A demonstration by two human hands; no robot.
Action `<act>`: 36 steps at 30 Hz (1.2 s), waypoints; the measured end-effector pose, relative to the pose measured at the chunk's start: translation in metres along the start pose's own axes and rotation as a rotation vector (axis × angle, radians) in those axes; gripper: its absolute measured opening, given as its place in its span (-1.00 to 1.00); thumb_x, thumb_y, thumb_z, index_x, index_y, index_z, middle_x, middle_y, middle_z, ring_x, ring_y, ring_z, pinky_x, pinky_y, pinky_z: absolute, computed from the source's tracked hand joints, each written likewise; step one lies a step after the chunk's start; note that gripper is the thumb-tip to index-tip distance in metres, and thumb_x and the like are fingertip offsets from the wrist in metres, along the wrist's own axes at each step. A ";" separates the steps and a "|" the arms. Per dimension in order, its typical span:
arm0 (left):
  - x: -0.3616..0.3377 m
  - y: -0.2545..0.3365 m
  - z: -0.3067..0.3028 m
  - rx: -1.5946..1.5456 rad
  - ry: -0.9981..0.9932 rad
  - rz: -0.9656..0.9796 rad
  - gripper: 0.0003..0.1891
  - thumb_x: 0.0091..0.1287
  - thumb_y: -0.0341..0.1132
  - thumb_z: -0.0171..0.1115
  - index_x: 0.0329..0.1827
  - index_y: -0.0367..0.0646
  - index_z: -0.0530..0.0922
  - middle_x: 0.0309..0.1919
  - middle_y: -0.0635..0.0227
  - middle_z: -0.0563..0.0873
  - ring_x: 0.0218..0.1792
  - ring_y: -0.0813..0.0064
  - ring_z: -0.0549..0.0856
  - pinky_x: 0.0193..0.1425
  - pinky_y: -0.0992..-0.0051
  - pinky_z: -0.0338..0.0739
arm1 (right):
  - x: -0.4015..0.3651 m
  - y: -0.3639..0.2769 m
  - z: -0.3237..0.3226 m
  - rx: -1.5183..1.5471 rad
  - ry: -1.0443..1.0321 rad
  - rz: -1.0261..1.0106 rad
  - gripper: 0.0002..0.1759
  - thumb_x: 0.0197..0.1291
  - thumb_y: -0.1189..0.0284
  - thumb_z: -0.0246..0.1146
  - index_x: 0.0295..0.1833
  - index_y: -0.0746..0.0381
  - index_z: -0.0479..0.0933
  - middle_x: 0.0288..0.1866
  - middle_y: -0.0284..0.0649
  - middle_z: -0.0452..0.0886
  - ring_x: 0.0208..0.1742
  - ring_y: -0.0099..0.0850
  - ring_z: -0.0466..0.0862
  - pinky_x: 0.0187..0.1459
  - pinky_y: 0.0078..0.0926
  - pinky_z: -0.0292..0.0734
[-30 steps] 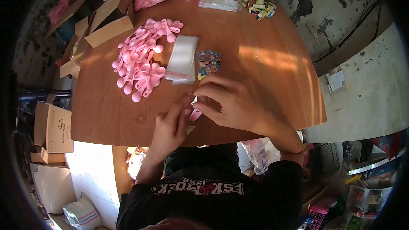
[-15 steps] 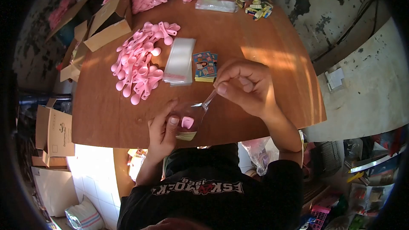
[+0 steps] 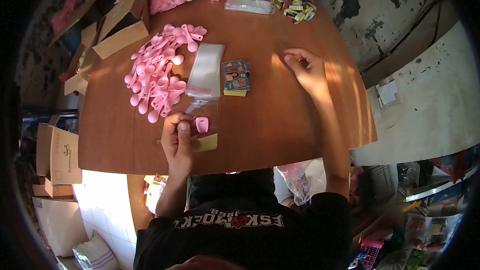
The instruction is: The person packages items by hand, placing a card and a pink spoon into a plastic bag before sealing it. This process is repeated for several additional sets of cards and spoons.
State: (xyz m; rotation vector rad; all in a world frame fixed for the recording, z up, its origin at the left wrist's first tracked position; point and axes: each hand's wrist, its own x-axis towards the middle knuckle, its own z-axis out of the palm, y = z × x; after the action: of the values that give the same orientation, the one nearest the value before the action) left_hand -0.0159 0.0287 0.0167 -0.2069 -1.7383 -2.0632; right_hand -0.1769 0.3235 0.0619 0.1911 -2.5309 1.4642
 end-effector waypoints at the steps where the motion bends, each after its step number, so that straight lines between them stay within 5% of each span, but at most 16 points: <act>1: 0.000 0.000 0.001 -0.043 -0.025 -0.044 -0.85 0.57 -0.35 0.00 -0.05 -0.25 0.47 -0.42 0.49 0.59 -0.44 0.82 0.42 -0.35 0.71 0.34 | -0.011 -0.023 0.008 0.149 -0.191 -0.030 -0.59 0.15 0.29 0.46 0.07 0.25 0.65 -0.24 -0.32 0.70 -0.30 -0.63 0.55 -0.19 -0.69 0.43; 3: 0.007 0.007 0.006 0.059 -0.065 0.063 -0.85 0.57 -0.35 0.00 -0.06 -0.25 0.47 -0.39 0.47 0.62 -0.40 0.79 0.46 -0.29 0.68 0.40 | -0.043 -0.060 0.025 0.325 -0.508 -0.165 -0.55 0.19 0.25 0.44 0.12 0.26 0.62 -0.13 -0.29 0.69 -0.21 -0.61 0.56 -0.15 -0.65 0.46; 5: 0.008 0.008 0.010 0.048 -0.044 0.078 -0.84 0.57 -0.34 0.01 -0.05 -0.26 0.48 -0.33 0.42 0.65 -0.33 0.74 0.52 -0.21 0.64 0.46 | -0.061 -0.081 0.047 0.238 -0.572 -0.413 -0.57 0.22 0.27 0.42 0.13 0.26 0.59 -0.06 -0.27 0.68 -0.12 -0.57 0.57 -0.09 -0.59 0.48; 7: 0.006 0.002 0.007 0.016 -0.091 0.023 -0.83 0.57 -0.34 0.01 -0.04 -0.28 0.49 -0.29 0.39 0.67 -0.28 0.69 0.56 -0.13 0.59 0.50 | -0.072 -0.091 0.067 0.296 -0.662 -0.393 -0.57 0.25 0.45 0.37 0.20 0.34 0.52 0.04 -0.20 0.62 -0.01 -0.49 0.62 0.02 -0.51 0.52; 9: 0.004 -0.002 0.000 0.065 -0.139 0.046 -0.81 0.55 -0.35 0.03 0.09 -0.27 0.45 -0.17 0.29 0.69 -0.15 0.62 0.62 -0.07 0.55 0.54 | -0.073 -0.098 0.078 0.355 -0.681 -0.373 -0.62 0.22 0.50 0.39 0.13 0.35 0.53 0.04 -0.18 0.62 -0.02 -0.47 0.63 -0.01 -0.49 0.52; 11: 0.002 0.007 0.000 -0.145 -0.118 0.051 -0.67 0.52 -0.34 0.09 0.24 -0.28 0.34 0.08 0.11 0.61 0.12 0.42 0.60 0.18 0.41 0.52 | -0.069 -0.113 0.078 0.248 -0.555 -0.642 -0.75 0.22 0.54 0.36 -0.01 0.36 0.57 -0.04 -0.15 0.64 -0.06 -0.44 0.64 -0.06 -0.48 0.53; 13: 0.006 -0.002 -0.015 -0.109 -0.125 0.181 -0.47 0.43 -0.31 0.19 0.36 -0.32 0.23 0.33 -0.04 0.38 0.40 0.16 0.39 0.50 0.17 0.20 | -0.070 -0.138 0.067 0.281 -0.470 -0.632 -0.86 0.20 0.57 0.35 -0.14 0.37 0.60 -0.14 -0.12 0.65 -0.12 -0.40 0.65 -0.11 -0.49 0.53; 15: 0.010 0.003 -0.024 -0.004 -0.045 0.275 -0.44 0.41 -0.30 0.21 0.37 -0.31 0.22 0.31 -0.03 0.40 0.39 0.16 0.39 0.50 0.17 0.19 | -0.065 -0.144 0.065 0.352 -0.182 -0.838 -0.91 0.16 0.60 0.37 -0.23 0.38 0.62 -0.20 -0.12 0.65 -0.15 -0.39 0.65 -0.15 -0.50 0.53; 19: 0.017 0.008 -0.033 0.202 -0.032 0.224 -0.41 0.24 -0.42 0.37 0.32 -0.28 0.33 0.30 0.01 0.42 0.38 0.16 0.40 0.48 0.19 0.21 | -0.055 -0.133 0.099 0.176 -0.446 -0.699 -0.91 0.14 0.59 0.38 -0.23 0.35 0.65 -0.25 -0.17 0.68 -0.24 -0.42 0.65 -0.19 -0.53 0.51; 23: 0.028 0.017 -0.034 0.384 -0.187 0.152 -0.28 0.12 -0.45 0.51 0.36 -0.22 0.36 0.33 0.10 0.44 0.39 0.26 0.42 0.47 0.26 0.25 | -0.059 -0.139 0.104 0.199 -0.446 -0.672 -0.93 0.16 0.55 0.38 -0.26 0.33 0.66 -0.29 -0.20 0.69 -0.25 -0.45 0.65 -0.09 -0.51 0.50; 27: 0.023 0.003 -0.035 0.171 -0.232 -0.063 -0.45 0.18 -0.51 0.45 0.24 -0.22 0.47 -0.04 0.18 0.74 0.02 0.38 0.73 0.06 0.46 0.62 | -0.058 -0.139 0.104 0.207 -0.497 -0.617 -0.89 0.18 0.52 0.37 -0.19 0.31 0.66 -0.28 -0.25 0.69 -0.21 -0.50 0.66 -0.14 -0.55 0.53; 28: 0.022 0.003 -0.030 0.085 -0.167 -0.014 -0.56 0.24 -0.55 0.39 0.19 -0.23 0.51 -0.15 0.21 0.78 -0.08 0.50 0.76 -0.03 0.52 0.66 | -0.062 -0.139 0.104 0.376 -0.521 -0.409 -0.83 0.21 0.49 0.37 -0.11 0.32 0.64 -0.24 -0.26 0.69 -0.20 -0.53 0.65 -0.11 -0.56 0.53; 29: 0.021 0.002 -0.031 0.082 -0.165 -0.013 -0.56 0.24 -0.55 0.39 0.19 -0.23 0.51 -0.15 0.21 0.78 -0.08 0.50 0.76 -0.03 0.52 0.66 | -0.066 -0.138 0.104 0.539 -0.539 -0.195 -0.77 0.23 0.46 0.37 -0.04 0.33 0.62 -0.20 -0.27 0.68 -0.19 -0.56 0.64 -0.08 -0.56 0.53; 36: 0.022 -0.005 -0.024 0.019 -0.164 -0.115 -0.56 0.24 -0.57 0.39 0.17 -0.24 0.49 -0.14 0.21 0.77 -0.10 0.59 0.73 -0.05 0.56 0.65 | -0.081 -0.086 0.107 0.511 -0.613 -0.150 -0.70 0.32 0.48 0.31 0.10 0.39 0.55 -0.10 -0.24 0.67 -0.08 -0.57 0.66 -0.03 -0.61 0.58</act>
State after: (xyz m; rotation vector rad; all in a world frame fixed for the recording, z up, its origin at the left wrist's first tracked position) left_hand -0.0333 0.0009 0.0157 -0.2834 -1.9068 -2.1629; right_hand -0.0921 0.1880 0.0624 1.0243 -2.3922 2.2207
